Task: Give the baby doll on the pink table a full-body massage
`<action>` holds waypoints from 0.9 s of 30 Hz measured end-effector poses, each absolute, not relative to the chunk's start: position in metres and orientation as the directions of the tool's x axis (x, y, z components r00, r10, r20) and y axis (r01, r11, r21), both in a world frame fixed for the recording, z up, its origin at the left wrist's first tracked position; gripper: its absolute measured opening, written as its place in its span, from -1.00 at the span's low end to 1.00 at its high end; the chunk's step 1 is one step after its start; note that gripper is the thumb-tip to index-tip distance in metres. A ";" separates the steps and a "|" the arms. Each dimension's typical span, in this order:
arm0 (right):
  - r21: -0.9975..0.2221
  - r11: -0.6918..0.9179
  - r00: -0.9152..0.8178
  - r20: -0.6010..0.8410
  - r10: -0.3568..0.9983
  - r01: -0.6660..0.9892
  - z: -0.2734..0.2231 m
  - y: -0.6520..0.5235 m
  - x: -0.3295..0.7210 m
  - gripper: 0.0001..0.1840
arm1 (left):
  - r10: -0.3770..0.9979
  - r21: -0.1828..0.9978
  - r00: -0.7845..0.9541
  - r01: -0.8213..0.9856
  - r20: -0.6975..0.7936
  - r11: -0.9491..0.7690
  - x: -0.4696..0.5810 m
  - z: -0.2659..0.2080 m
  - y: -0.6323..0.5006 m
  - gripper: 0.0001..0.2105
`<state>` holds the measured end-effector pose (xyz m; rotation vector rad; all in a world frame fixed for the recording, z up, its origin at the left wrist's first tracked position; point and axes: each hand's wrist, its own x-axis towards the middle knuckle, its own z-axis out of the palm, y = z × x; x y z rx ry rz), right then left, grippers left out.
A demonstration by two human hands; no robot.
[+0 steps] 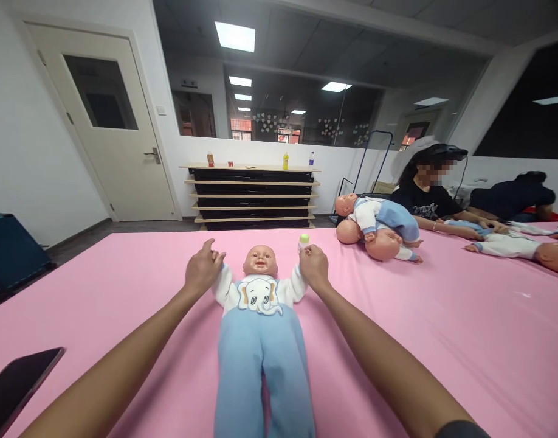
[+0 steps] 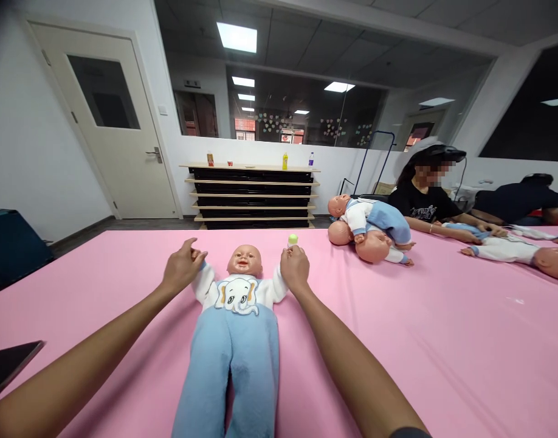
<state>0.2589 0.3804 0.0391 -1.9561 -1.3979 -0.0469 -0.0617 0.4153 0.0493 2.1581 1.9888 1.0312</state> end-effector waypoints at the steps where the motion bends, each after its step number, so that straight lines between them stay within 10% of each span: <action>1: -0.512 -0.196 0.420 0.369 0.829 0.836 0.035 0.394 0.253 -0.63 | 0.919 0.404 -0.040 0.905 0.393 -0.133 -0.051 0.045 0.432 -0.50; 15: -0.364 -0.204 0.248 0.077 0.966 0.909 -0.029 0.455 0.232 -0.74 | 0.982 0.253 -0.083 0.967 0.170 0.038 -0.006 -0.027 0.503 -0.69; 27: -0.410 -0.087 0.330 0.571 0.752 0.908 0.019 0.336 0.254 -0.71 | 0.840 0.414 -0.133 0.903 0.525 -0.116 -0.069 0.008 0.408 -0.56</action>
